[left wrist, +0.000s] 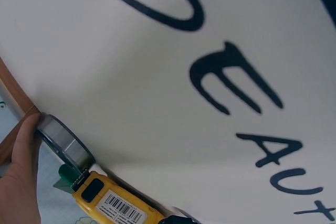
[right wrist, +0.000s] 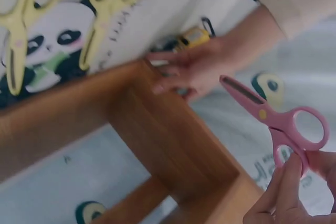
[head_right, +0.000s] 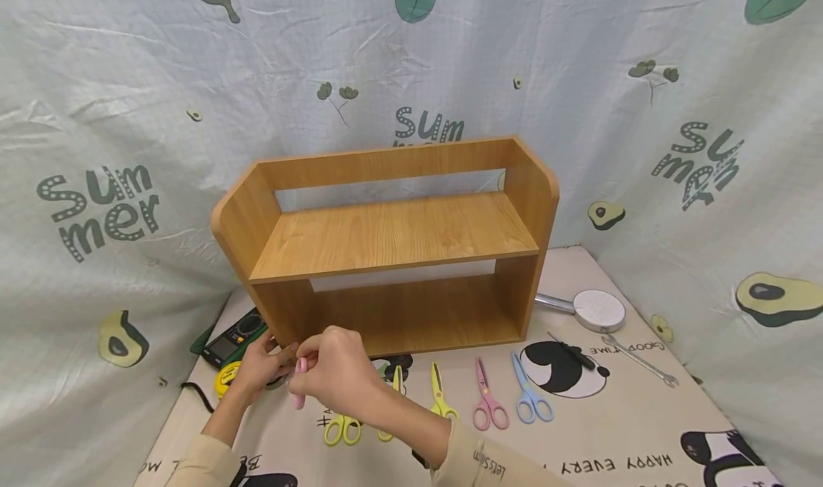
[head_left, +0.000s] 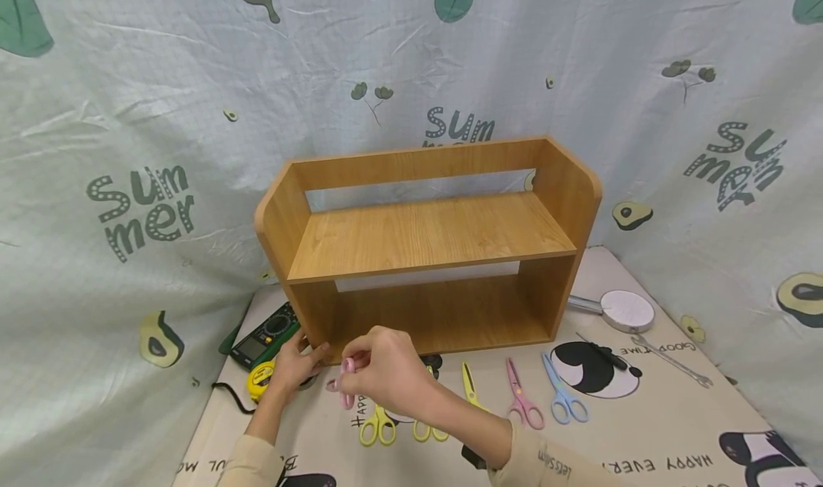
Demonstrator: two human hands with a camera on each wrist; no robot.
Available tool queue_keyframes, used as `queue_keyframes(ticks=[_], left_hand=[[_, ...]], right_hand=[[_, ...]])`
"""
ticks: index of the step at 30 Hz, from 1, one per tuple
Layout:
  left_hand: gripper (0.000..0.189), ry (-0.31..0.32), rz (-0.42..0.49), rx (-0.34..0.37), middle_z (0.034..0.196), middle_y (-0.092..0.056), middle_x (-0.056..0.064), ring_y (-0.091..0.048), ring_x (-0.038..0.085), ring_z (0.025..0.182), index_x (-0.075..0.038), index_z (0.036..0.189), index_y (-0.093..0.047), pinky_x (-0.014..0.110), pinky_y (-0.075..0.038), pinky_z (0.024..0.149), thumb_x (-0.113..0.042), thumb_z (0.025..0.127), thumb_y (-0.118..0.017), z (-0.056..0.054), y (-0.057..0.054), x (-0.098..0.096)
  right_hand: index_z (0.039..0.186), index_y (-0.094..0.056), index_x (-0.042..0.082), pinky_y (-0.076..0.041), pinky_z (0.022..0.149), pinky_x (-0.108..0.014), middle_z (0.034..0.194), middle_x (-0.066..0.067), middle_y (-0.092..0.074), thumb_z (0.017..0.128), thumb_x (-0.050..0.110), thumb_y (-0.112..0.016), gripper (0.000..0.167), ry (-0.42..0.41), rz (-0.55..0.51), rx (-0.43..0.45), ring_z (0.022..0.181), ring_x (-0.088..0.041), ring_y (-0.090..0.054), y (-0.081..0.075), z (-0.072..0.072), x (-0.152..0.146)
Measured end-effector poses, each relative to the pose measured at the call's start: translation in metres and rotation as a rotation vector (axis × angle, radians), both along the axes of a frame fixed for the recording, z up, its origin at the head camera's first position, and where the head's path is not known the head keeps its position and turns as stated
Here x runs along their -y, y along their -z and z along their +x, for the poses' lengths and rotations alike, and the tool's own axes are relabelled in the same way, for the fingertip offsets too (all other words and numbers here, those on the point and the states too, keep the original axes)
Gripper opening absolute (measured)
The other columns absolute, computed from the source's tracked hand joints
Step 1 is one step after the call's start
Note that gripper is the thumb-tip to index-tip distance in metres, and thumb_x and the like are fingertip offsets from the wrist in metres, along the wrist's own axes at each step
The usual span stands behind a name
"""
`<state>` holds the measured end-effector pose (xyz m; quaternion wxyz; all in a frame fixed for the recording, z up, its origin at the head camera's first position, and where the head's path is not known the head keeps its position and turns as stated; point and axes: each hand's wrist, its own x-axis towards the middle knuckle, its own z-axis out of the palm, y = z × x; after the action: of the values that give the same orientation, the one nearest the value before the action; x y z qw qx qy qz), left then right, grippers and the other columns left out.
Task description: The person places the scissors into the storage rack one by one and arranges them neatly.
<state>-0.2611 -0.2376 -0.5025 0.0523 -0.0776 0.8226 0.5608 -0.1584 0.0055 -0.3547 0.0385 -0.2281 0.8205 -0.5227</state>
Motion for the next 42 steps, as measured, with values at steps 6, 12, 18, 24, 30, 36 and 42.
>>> queue_keyframes(ticks=[6,12,18,24,30,36,42], left_hand=[[0.078,0.01,-0.001,-0.016,0.163,-0.031,0.034,-0.053,0.051,0.137,-0.004,0.165,-0.02,0.049,-0.062,0.096,-0.013,0.102,-0.065,-0.001,0.005,0.0],[0.077,0.004,0.041,-0.008,0.163,-0.029,0.036,-0.054,0.054,0.135,-0.003,0.165,-0.018,0.047,-0.064,0.092,-0.012,0.103,-0.063,-0.004,0.007,-0.003],[0.076,-0.005,0.022,-0.012,0.165,-0.028,0.034,-0.052,0.054,0.137,-0.006,0.166,-0.018,0.048,-0.064,0.094,-0.012,0.104,-0.061,-0.003,0.008,-0.004],[0.076,-0.01,-0.001,-0.016,0.165,-0.029,0.033,-0.054,0.053,0.135,-0.009,0.167,-0.018,0.046,-0.065,0.092,-0.013,0.105,-0.061,-0.002,0.009,-0.004],[0.075,-0.012,-0.02,-0.015,0.164,-0.031,0.033,-0.057,0.05,0.133,-0.009,0.166,-0.02,0.043,-0.066,0.09,-0.013,0.104,-0.062,-0.002,0.007,-0.003],[0.075,-0.002,-0.015,-0.01,0.165,-0.029,0.033,-0.057,0.05,0.133,-0.008,0.167,-0.019,0.044,-0.065,0.091,-0.013,0.105,-0.061,0.0,0.003,-0.001],[0.075,-0.004,-0.015,-0.007,0.164,-0.031,0.032,-0.057,0.049,0.133,-0.009,0.167,-0.019,0.045,-0.065,0.093,-0.014,0.105,-0.062,0.0,0.002,0.001]], right_hand=[[0.097,-0.082,0.01,-0.059,0.068,-0.02,0.093,0.003,-0.07,0.082,0.011,-0.08,0.015,0.121,-0.117,-0.074,0.083,-0.005,-0.067,-0.031,-0.009,-0.006],[0.106,-0.08,0.004,-0.063,0.072,-0.022,0.097,-0.006,-0.078,0.086,0.01,-0.078,0.021,0.205,-0.299,-0.188,0.085,-0.011,-0.072,-0.06,-0.041,-0.004],[0.105,-0.078,0.001,-0.058,0.069,-0.016,0.098,-0.01,-0.078,0.087,0.01,-0.077,0.02,0.265,-0.323,-0.25,0.086,-0.012,-0.07,-0.068,-0.078,0.019],[0.103,-0.076,-0.002,-0.044,0.056,-0.014,0.086,-0.011,-0.079,0.09,0.006,-0.074,0.015,0.287,-0.302,-0.251,0.076,-0.009,-0.068,-0.065,-0.104,0.037],[0.104,-0.075,-0.004,-0.045,0.055,-0.012,0.089,-0.013,-0.078,0.091,0.007,-0.077,0.016,0.311,-0.204,-0.243,0.075,-0.011,-0.067,-0.059,-0.117,0.046],[0.11,-0.073,-0.007,-0.044,0.05,-0.012,0.085,-0.012,-0.071,0.091,0.006,-0.076,0.023,0.273,-0.003,-0.168,0.064,-0.009,-0.055,-0.061,-0.123,0.057],[0.07,-0.066,0.003,-0.028,0.041,-0.016,0.055,0.002,-0.046,0.092,0.012,-0.077,0.026,0.244,0.183,-0.109,0.048,-0.007,-0.04,-0.069,-0.131,0.066]])
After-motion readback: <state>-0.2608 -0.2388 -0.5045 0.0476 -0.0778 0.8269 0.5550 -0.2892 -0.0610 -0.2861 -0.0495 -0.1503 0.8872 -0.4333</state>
